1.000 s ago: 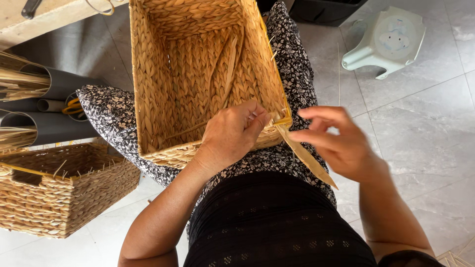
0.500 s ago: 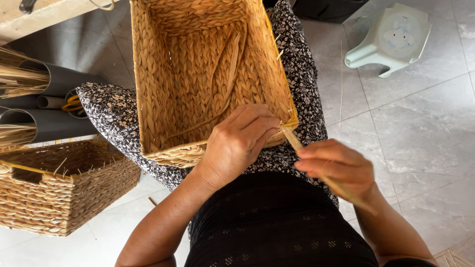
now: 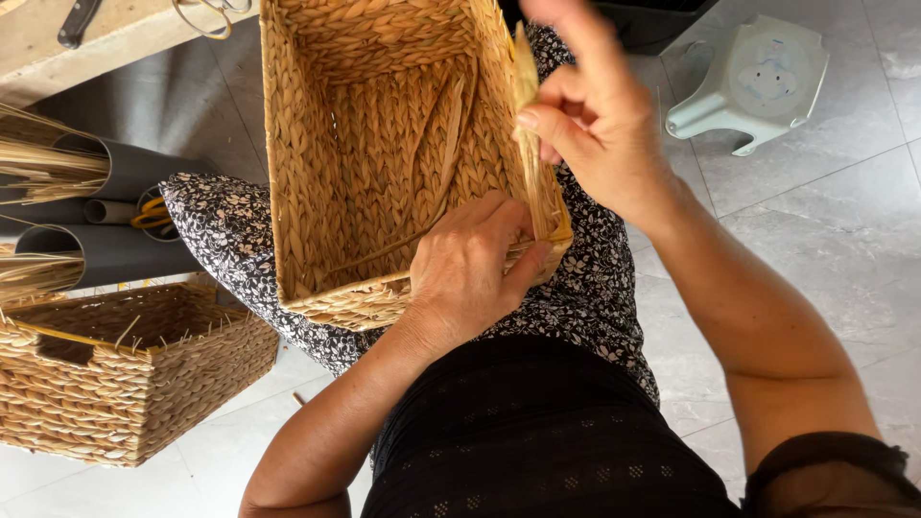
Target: The person sits on the floor with a water hyacinth basket on their lap and weaves a long split cane strip along the basket's rim, threading and tightening it around the edge. They briefly use scissors to trim the strip and continue tucking and securing the weave along the rim.
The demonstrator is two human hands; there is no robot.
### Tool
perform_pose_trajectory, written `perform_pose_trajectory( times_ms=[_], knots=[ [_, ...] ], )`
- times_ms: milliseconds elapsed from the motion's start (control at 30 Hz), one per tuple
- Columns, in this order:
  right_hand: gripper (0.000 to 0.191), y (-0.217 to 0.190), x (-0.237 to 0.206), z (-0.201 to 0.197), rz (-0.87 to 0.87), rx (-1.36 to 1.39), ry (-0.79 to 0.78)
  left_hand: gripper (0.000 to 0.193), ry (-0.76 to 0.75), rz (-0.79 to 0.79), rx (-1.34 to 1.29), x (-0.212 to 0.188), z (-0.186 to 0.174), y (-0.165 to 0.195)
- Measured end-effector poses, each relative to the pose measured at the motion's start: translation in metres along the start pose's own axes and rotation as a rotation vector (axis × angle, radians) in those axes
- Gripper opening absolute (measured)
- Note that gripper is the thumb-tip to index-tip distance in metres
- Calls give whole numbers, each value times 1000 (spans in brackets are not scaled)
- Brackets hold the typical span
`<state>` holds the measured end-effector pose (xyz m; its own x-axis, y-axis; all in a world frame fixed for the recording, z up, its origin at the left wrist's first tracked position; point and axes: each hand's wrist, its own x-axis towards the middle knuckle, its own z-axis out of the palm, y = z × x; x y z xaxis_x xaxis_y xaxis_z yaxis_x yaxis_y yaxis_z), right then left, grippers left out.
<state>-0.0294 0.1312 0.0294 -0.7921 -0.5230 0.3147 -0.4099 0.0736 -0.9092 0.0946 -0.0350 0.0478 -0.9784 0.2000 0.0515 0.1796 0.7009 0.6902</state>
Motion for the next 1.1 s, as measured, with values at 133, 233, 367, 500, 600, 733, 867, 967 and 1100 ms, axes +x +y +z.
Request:
perform_pose_trajectory(
  times_ms=[133, 233, 367, 500, 600, 733, 867, 967, 1100],
  knots=[
    [32, -4, 10, -20, -345, -546, -240, 23, -62, -75, -22, 8, 1, 3],
    [25, -10, 8, -28, -474, -776, -79, 22, -48, -81, -32, 12, 6, 2],
    [16, -21, -8, -24, -156, -470, -156, 22, -20, 8, 68, 13, 14, -1],
    [12, -24, -15, -25, 212, -211, -302, 26, 71, 97, 173, 10, 24, 0],
    [17, -20, -12, -25, 307, -257, -288, 34, 134, 140, 137, 6, 23, -1],
    [17, -13, -8, -19, 297, -372, -303, 34, 73, 33, 80, 4, 22, -1],
    [21, -10, -5, -17, 388, -420, -401, 38, 108, 31, 31, 5, 20, 0],
    [21, -8, -4, -16, 391, -495, -433, 38, 112, 41, 2, 5, 19, 1],
    [20, -3, -9, -14, 182, -464, -416, 36, 98, 19, -21, 4, 18, 2]
  ],
)
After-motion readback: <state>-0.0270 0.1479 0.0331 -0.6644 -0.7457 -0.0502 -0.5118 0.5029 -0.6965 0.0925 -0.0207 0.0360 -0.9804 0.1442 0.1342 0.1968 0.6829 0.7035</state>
